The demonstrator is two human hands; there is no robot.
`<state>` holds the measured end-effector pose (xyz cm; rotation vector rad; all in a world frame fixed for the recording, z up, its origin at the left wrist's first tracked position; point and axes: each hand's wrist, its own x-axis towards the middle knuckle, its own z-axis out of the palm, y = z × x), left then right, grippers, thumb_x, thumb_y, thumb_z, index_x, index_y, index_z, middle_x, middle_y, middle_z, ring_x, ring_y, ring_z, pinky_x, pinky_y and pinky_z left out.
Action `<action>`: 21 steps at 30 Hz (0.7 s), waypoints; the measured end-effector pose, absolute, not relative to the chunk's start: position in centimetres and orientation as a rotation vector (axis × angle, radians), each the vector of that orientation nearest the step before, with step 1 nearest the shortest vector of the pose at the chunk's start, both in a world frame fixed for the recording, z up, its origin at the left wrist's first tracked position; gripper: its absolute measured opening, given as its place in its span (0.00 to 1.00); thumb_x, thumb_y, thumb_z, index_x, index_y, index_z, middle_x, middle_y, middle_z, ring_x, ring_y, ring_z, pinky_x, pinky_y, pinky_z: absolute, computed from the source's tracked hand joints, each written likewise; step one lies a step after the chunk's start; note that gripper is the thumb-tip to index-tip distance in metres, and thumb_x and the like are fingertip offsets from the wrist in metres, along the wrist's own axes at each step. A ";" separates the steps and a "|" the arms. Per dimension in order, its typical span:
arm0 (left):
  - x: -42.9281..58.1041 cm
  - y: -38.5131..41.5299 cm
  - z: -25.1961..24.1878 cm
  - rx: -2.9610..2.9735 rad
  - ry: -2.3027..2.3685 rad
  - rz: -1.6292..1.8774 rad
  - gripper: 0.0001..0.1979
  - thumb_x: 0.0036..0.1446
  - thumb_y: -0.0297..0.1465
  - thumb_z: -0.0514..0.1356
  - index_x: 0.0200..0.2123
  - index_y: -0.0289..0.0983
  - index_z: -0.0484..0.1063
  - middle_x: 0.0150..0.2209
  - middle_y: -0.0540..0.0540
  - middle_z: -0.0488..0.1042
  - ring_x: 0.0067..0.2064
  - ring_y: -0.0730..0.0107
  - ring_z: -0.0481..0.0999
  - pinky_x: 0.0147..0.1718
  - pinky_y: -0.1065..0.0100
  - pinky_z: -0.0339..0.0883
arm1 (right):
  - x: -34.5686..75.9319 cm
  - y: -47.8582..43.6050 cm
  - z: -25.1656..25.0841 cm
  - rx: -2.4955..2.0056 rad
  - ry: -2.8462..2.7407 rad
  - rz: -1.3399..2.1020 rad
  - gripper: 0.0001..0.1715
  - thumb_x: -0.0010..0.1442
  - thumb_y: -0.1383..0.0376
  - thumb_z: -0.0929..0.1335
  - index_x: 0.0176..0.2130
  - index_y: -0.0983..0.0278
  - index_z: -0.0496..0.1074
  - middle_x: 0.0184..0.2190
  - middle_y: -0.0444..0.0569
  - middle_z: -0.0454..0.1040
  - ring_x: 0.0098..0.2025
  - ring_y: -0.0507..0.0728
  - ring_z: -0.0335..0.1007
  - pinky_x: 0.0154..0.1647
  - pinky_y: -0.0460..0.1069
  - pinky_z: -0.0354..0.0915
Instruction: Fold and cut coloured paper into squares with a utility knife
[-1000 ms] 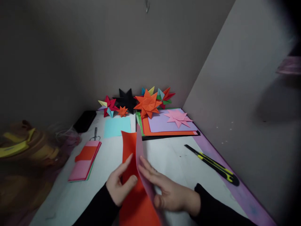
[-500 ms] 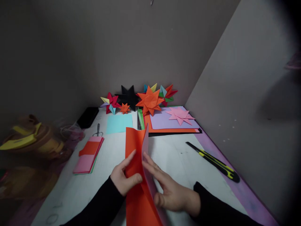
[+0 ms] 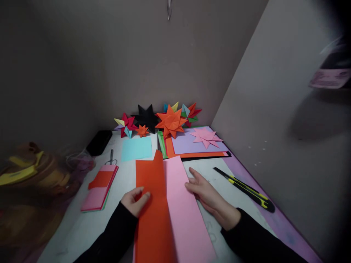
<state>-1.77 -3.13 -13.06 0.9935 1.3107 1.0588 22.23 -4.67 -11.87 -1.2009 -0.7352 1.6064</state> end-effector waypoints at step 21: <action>-4.0 -3.4 -8.5 0.562 0.682 1.039 0.19 0.39 0.36 0.68 0.39 0.40 0.77 0.31 0.48 0.79 0.30 0.61 0.78 0.28 0.67 0.70 | 23.4 -3.3 -13.0 -1.166 -0.466 1.425 0.14 0.42 0.67 0.75 0.30 0.66 0.70 0.23 0.47 0.76 0.26 0.55 0.74 0.22 0.44 0.66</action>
